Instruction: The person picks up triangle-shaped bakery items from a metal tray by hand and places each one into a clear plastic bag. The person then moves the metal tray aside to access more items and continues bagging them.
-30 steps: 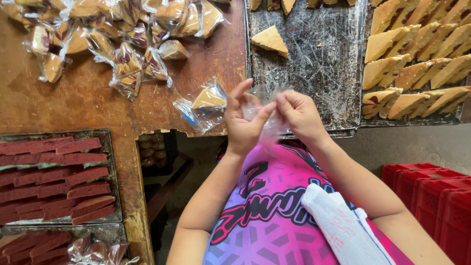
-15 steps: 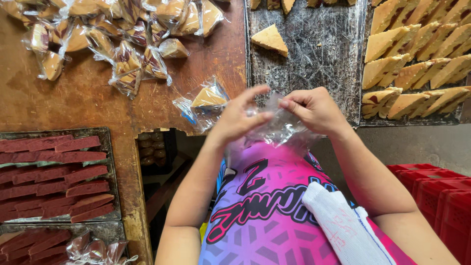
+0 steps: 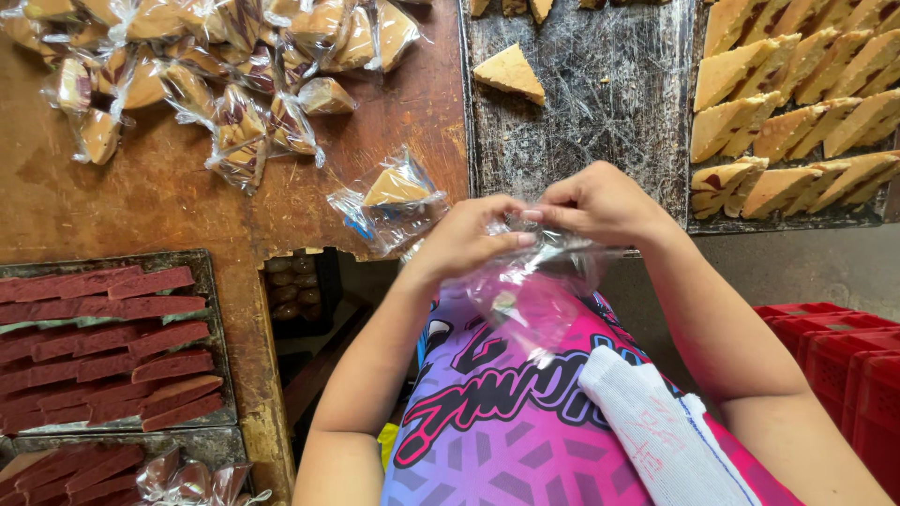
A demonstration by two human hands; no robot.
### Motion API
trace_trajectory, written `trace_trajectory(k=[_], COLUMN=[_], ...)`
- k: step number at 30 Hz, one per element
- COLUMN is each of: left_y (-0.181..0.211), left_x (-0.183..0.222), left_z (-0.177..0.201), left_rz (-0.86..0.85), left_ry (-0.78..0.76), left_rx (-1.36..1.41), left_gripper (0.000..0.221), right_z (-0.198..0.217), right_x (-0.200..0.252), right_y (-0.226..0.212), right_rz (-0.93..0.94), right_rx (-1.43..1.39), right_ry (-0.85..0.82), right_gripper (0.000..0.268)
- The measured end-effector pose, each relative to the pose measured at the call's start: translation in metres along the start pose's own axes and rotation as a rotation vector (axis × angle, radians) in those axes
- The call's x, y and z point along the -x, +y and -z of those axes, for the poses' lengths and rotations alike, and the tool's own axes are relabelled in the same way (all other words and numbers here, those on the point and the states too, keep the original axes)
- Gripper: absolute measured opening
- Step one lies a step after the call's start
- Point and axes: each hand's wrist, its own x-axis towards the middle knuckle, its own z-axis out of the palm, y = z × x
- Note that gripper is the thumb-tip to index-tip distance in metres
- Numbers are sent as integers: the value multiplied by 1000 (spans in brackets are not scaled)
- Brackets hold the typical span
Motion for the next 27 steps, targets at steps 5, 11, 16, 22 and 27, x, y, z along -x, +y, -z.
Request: trace_trajectory(k=[5, 11, 16, 22, 27], left_y=[3, 6, 3, -14, -27], left_x=[-1, -1, 4, 25, 42], left_z=[-16, -22, 0, -34, -8], left_rz=[242, -270, -5, -81, 83], left_ry=[184, 482, 736, 382, 526], left_rx=[-262, -190, -172, -382, -569], left_gripper=[26, 21, 9, 22, 49], right_z=[5, -54, -65, -85, -84], right_x=[-3, -1, 4, -49, -79], right_y=[-6, 18, 36, 70, 73], right_rz=[274, -96, -61, 36, -162], right_rx=[679, -638, -1513, 308, -596], right_ry=[666, -1, -72, 541, 378], right_gripper=[33, 24, 12, 40, 73])
